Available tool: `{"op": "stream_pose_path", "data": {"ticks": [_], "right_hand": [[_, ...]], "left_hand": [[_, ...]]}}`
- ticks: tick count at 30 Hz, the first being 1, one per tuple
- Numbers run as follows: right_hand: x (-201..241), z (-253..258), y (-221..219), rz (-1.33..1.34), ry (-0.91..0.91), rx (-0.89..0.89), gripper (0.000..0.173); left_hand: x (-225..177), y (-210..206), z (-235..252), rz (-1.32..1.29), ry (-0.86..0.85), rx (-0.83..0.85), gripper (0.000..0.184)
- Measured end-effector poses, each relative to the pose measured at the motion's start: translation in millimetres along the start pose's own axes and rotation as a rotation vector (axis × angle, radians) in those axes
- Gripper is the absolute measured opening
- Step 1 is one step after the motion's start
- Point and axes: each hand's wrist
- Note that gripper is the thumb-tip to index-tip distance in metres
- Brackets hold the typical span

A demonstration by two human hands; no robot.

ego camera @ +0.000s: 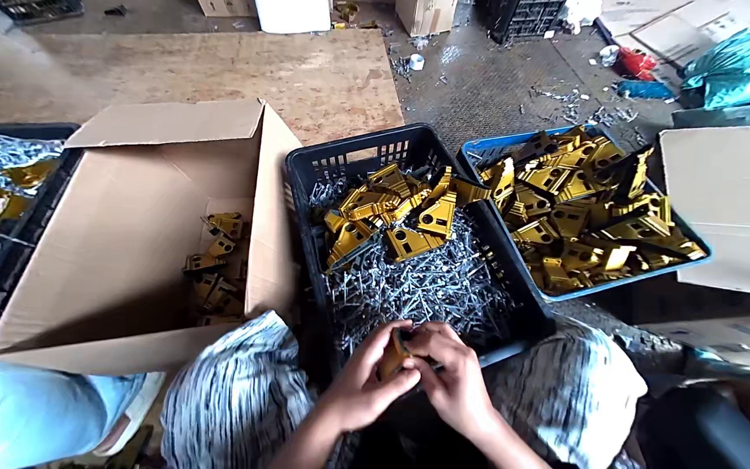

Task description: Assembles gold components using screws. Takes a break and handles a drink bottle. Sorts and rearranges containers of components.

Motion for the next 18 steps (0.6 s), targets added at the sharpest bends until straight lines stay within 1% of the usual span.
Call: {"op": "stream_pose_path", "data": {"ticks": [1,3,4,5,6,7,10,13,16,18], "right_hand": [[7,-11,0,-0.078,0.040,0.019,0.016],[15,-38,-6,-0.191,0.097,0.057,0.020],[16,-50,-12,-0.230,0.129,0.063,0.020],[14,-60,-18,-0.268,0.164,0.060,0.020],[11,-68,-23,-0.300,0.201,0.050,0.019],[9,-73,-26,-0.324,0.232,0.039,0.019],[9,-76,-30,-0.366,0.274,0.030,0.022],[13,-74,-35,-0.432,0.303,0.028,0.024],[16,-73,-41,-0.485,0.321,0.011,0.024],[16,-67,-41,-0.484,0.296,0.020,0.025]], "left_hand": [[-4,-15,-14,-0.050,0.027,-0.068,0.064],[-2,-56,-39,-0.099,0.066,-0.345,0.061],[4,-73,-46,-0.094,0.049,-0.485,0.059],[11,-86,-49,-0.077,0.016,-0.588,0.056],[19,-93,-51,-0.062,-0.021,-0.645,0.053],[26,-98,-53,-0.052,-0.057,-0.673,0.052],[36,-99,-54,-0.057,-0.130,-0.683,0.050],[40,-98,-55,-0.138,-0.161,-0.684,0.049],[43,-99,-57,-0.230,-0.162,-0.694,0.048],[40,-96,-54,-0.240,-0.112,-0.706,0.049]]}}
Point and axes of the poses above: each hand's wrist, its own z-axis towards the middle knuckle, its own y-axis out of the back of the hand, x = y × z, and after that the axes turned 10 degrees about z, right-handed
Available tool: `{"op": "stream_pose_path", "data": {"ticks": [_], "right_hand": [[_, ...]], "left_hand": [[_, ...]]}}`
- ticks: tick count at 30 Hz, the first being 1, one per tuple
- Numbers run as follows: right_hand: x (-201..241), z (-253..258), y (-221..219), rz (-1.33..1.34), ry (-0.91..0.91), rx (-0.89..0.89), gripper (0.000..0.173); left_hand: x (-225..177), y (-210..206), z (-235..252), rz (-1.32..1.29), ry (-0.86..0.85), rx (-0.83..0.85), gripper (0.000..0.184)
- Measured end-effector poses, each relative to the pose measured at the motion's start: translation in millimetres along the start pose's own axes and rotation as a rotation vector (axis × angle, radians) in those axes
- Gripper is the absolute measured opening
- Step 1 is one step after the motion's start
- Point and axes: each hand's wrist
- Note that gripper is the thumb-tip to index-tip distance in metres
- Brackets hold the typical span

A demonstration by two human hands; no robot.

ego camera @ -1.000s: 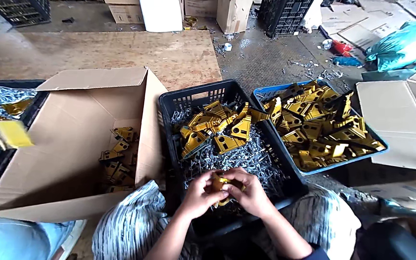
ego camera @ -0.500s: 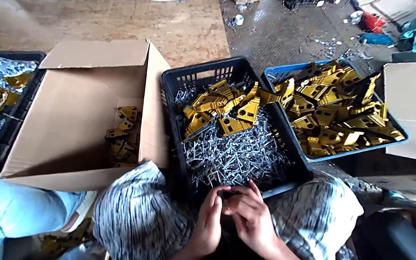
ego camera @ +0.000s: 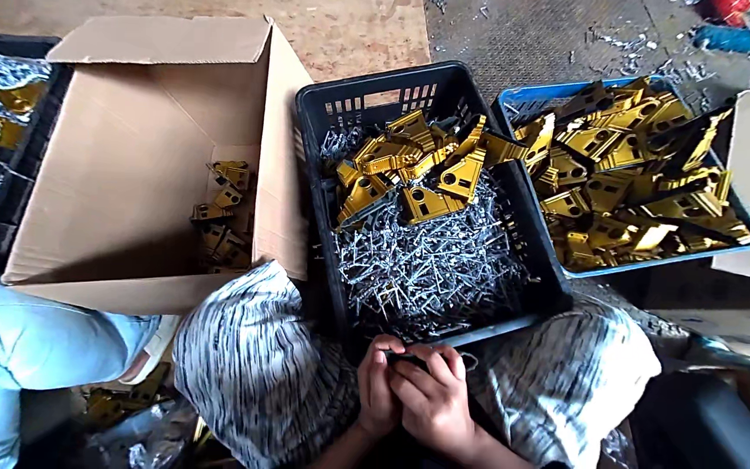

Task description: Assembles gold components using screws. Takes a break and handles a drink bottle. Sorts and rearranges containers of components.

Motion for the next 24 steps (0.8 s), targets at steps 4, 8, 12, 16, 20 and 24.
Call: {"op": "stream_pose_path", "data": {"ticks": [4,8,12,16,20,24], "right_hand": [[-17,27,12,0.145,-0.121,0.166,0.020],[-20,29,45,0.377,-0.222,0.244,0.016],[-14,1,40,0.463,-0.311,0.303,0.010],[-23,-7,14,0.442,-0.348,0.362,0.009],[-26,7,12,0.363,-0.356,0.463,0.011],[-13,31,-18,0.131,-0.253,0.429,0.031]], "left_hand": [[-13,-3,21,0.020,0.190,-0.002,0.045],[-37,23,12,0.107,0.180,0.315,0.066],[-35,51,-14,0.289,0.394,0.478,0.042],[-15,52,-29,0.213,0.524,0.386,0.031],[-12,45,-36,0.108,0.544,0.255,0.027],[-19,38,-39,0.178,0.521,0.183,0.024]]}}
Point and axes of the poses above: each hand's wrist, its own z-axis towards the middle knuckle, its own y-axis out of the back of the hand, x = y × z, and after that the axes turned 10 degrees about z, right-handed
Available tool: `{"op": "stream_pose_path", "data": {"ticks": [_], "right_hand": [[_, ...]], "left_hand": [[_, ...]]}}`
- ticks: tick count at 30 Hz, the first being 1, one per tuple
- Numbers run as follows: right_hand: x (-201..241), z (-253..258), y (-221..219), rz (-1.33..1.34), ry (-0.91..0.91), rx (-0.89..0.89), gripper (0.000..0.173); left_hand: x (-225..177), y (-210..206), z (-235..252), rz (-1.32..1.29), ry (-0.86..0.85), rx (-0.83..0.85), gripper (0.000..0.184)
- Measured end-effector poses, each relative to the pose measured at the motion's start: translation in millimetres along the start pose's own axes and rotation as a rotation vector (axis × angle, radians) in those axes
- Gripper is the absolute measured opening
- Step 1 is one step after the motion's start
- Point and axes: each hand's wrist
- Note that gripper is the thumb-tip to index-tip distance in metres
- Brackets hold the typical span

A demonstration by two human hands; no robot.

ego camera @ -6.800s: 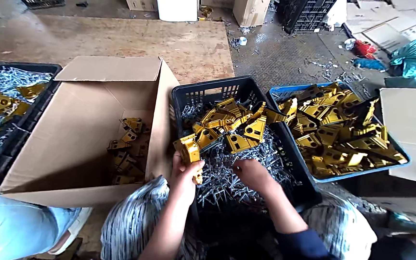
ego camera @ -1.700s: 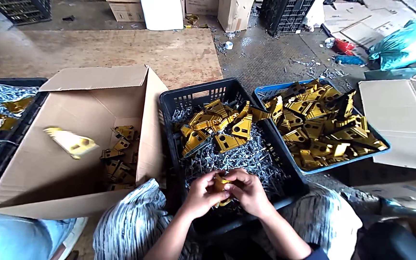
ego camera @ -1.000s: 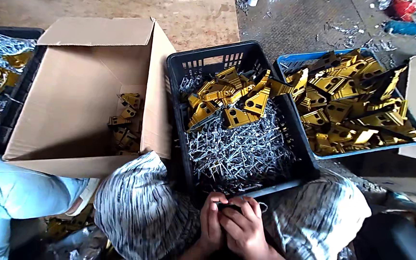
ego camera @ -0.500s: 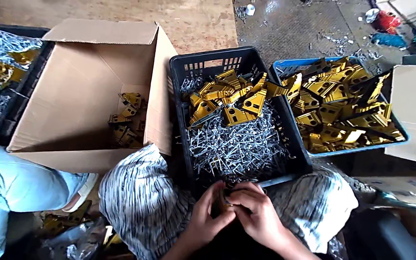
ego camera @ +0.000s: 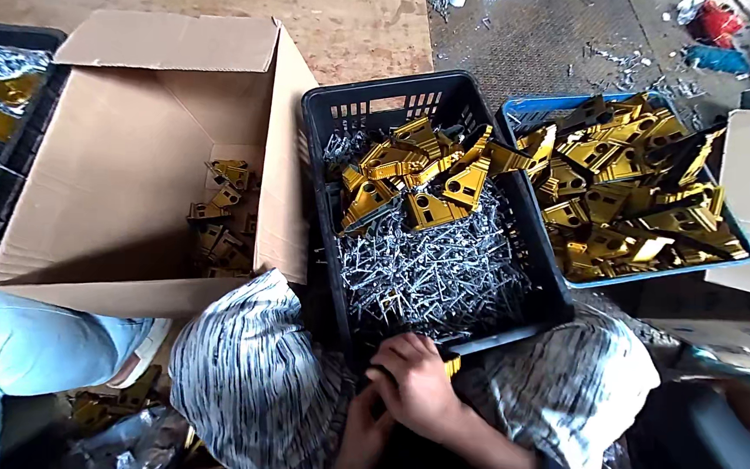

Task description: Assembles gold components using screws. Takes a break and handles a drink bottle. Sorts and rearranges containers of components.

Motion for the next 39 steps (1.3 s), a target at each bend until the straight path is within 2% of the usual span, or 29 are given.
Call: {"op": "stream_pose_path", "data": {"ticks": [2,6,9,10,12,14,16,17,18,20,21,22,24,26,28,30,32,34,37,39], "right_hand": [[8,18,-19,-0.124,0.004,-0.030,0.035],[15,31,-34,-0.281,-0.063,0.040,0.041],[13,29,-37,-0.355,-0.093,0.054,0.041],[14,30,-37,-0.368,-0.108,0.068,0.041],[17,35,-34,-0.368,-0.159,0.130,0.040],[24,42,-24,-0.299,-0.266,0.301,0.042],[29,57,-10,-0.125,-0.436,0.593,0.049],[27,64,-4,-0.008,-0.498,0.687,0.052],[21,66,-1,0.118,-0.520,0.687,0.052],[-1,67,8,0.318,-0.467,0.472,0.045],[-13,72,18,0.302,-0.432,0.341,0.043],[-28,80,32,0.211,-0.390,0.198,0.038],[-66,103,59,-0.028,-0.342,-0.040,0.029],[-108,129,77,-0.248,-0.333,-0.145,0.042],[-133,150,84,-0.399,-0.343,-0.116,0.060],[-146,161,85,-0.480,-0.281,-0.066,0.059],[-156,163,85,-0.547,-0.176,-0.062,0.053],[-165,161,93,-0.540,-0.059,-0.135,0.041],[-167,154,109,-0.417,-0.056,-0.214,0.026],[-167,148,116,-0.327,-0.083,-0.291,0.022]], "left_hand": [[0,0,-4,0.032,-0.027,-0.030,0.023],[7,4,-6,0.076,0.017,0.005,0.025],[80,-3,-8,0.083,-0.128,0.021,0.030],[88,-4,-8,0.093,-0.152,0.021,0.031],[69,-2,-5,0.111,-0.123,0.019,0.029],[24,3,0,0.126,-0.063,0.006,0.026],[3,6,2,0.106,-0.019,0.022,0.021],[-4,10,3,0.095,0.032,0.067,0.017],[-10,17,5,0.095,0.112,0.142,0.015],[-26,36,11,0.157,0.225,0.308,0.027],[-37,47,12,0.186,0.237,0.327,0.029],[-49,60,12,0.200,0.209,0.276,0.028],[-70,93,19,0.265,0.009,0.045,0.027],[-93,134,49,0.515,-0.245,-0.267,0.036],[-130,168,81,0.828,-0.253,-0.590,0.047],[-160,192,116,1.043,-0.094,-0.768,0.059],[-170,208,151,1.166,0.164,-0.744,0.064],[-164,214,179,1.209,0.356,-0.578,0.065],[-145,214,204,1.222,0.497,-0.314,0.061],[-143,212,210,1.277,0.535,-0.249,0.056]]}}
Point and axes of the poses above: each hand's wrist, its own z-axis towards the middle knuckle, its own y-axis out of the back of the hand, x = y × z, and after that the axes turned 10 degrees about z, right-handed
